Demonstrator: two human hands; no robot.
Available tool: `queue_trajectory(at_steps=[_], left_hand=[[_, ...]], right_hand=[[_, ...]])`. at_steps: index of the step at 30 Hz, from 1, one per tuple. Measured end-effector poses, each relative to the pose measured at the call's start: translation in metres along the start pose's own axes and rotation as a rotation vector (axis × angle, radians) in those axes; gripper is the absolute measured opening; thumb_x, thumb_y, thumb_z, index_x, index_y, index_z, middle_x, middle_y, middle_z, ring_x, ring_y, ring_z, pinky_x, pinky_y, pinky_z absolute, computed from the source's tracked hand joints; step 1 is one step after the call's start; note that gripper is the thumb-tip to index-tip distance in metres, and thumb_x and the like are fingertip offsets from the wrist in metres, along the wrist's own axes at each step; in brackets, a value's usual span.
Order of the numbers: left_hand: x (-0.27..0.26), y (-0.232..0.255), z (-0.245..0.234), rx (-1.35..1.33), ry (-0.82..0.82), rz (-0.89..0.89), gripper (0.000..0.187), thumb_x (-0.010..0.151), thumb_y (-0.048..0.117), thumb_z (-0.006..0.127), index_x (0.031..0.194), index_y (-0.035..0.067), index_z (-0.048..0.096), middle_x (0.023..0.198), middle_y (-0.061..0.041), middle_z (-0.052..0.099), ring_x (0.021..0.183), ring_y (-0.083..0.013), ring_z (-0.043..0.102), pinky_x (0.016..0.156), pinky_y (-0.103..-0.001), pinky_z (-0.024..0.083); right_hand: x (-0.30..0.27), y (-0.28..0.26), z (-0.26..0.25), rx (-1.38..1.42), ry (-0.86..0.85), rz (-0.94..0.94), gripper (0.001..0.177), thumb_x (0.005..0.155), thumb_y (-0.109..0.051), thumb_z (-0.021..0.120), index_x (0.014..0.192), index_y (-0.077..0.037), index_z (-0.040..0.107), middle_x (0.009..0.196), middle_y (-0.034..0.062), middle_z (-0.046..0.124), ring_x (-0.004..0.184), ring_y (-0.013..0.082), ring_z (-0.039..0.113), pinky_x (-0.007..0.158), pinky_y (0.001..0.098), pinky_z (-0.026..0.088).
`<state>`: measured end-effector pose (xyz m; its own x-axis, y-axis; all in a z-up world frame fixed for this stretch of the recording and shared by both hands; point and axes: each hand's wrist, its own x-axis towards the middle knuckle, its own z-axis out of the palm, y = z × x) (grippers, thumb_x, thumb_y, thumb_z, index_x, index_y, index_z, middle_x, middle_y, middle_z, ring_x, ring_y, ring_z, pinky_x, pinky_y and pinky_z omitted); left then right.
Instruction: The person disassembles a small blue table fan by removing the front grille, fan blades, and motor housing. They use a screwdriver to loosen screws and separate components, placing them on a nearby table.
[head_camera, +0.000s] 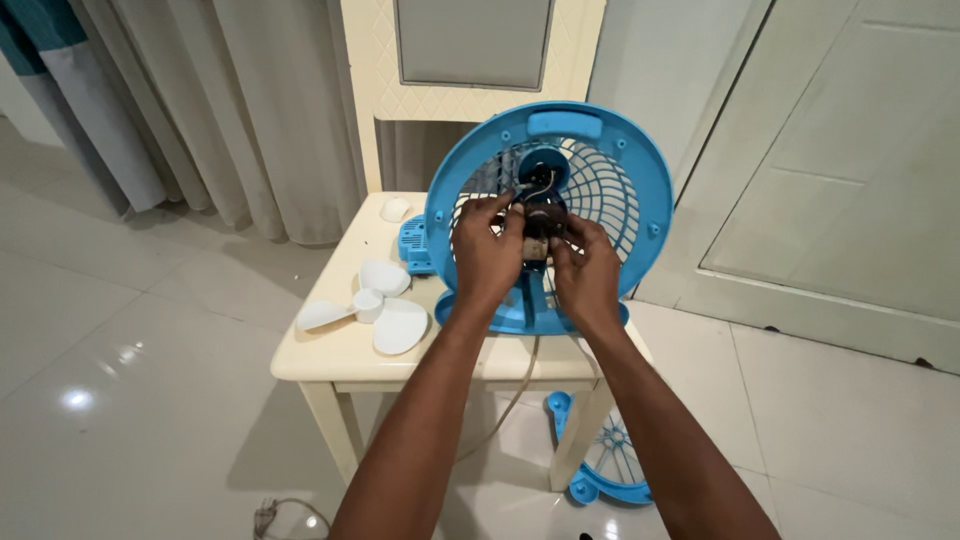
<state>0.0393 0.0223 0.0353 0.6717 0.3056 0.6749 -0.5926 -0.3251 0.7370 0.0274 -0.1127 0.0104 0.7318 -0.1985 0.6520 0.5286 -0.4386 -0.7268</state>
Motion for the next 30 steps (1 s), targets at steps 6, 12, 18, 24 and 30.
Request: queue_trajectory(at_steps=[6, 12, 18, 24, 30], left_hand=[[0.011, -0.012, 0.000, -0.080, -0.013, -0.017, 0.022, 0.089, 0.012, 0.071, 0.108, 0.001, 0.078, 0.099, -0.016, 0.072, 0.088, -0.0262, 0.072, 0.082, -0.036, 0.056], [0.011, -0.019, 0.005, -0.060, -0.051, 0.008, 0.024, 0.092, 0.012, 0.070, 0.112, 0.001, 0.076, 0.099, -0.016, 0.071, 0.090, -0.0271, 0.072, 0.083, -0.036, 0.055], [0.004, -0.027, -0.013, -0.126, -0.204, 0.016, 0.048, 0.085, -0.003, 0.062, 0.133, 0.003, 0.065, 0.115, -0.016, 0.062, 0.108, -0.0271, 0.067, 0.088, -0.037, 0.057], [-0.002, -0.025, -0.016, -0.145, -0.247, 0.031, 0.058, 0.085, -0.013, 0.059, 0.140, 0.004, 0.060, 0.120, -0.015, 0.058, 0.112, -0.0289, 0.064, 0.091, -0.036, 0.055], [-0.002, -0.017, -0.020, -0.068, -0.212, 0.033, 0.057, 0.083, -0.012, 0.061, 0.139, 0.003, 0.061, 0.117, -0.019, 0.062, 0.109, -0.0348, 0.064, 0.095, -0.040, 0.051]], right_hand=[[0.001, -0.004, 0.012, -0.031, 0.028, -0.057, 0.032, 0.096, 0.004, 0.060, 0.126, 0.013, 0.061, 0.116, 0.0204, 0.065, 0.104, 0.0276, 0.074, 0.087, 0.0314, 0.064], [-0.003, -0.004, 0.014, -0.127, 0.040, -0.108, 0.034, 0.095, 0.007, 0.059, 0.128, 0.013, 0.059, 0.118, 0.0226, 0.061, 0.106, 0.0321, 0.071, 0.087, 0.0343, 0.062], [-0.010, -0.004, 0.014, -0.256, 0.039, -0.273, 0.040, 0.091, 0.012, 0.058, 0.131, 0.014, 0.054, 0.121, 0.0276, 0.058, 0.108, 0.0394, 0.066, 0.089, 0.0407, 0.058], [-0.010, -0.004, 0.017, -0.213, 0.036, -0.186, 0.040, 0.090, 0.012, 0.056, 0.131, 0.012, 0.053, 0.124, 0.0271, 0.058, 0.110, 0.0378, 0.068, 0.084, 0.0392, 0.061], [-0.013, -0.020, 0.014, -0.375, 0.009, -0.250, 0.049, 0.087, 0.014, 0.061, 0.135, 0.011, 0.055, 0.122, 0.0285, 0.061, 0.110, 0.0433, 0.065, 0.089, 0.0453, 0.055]])
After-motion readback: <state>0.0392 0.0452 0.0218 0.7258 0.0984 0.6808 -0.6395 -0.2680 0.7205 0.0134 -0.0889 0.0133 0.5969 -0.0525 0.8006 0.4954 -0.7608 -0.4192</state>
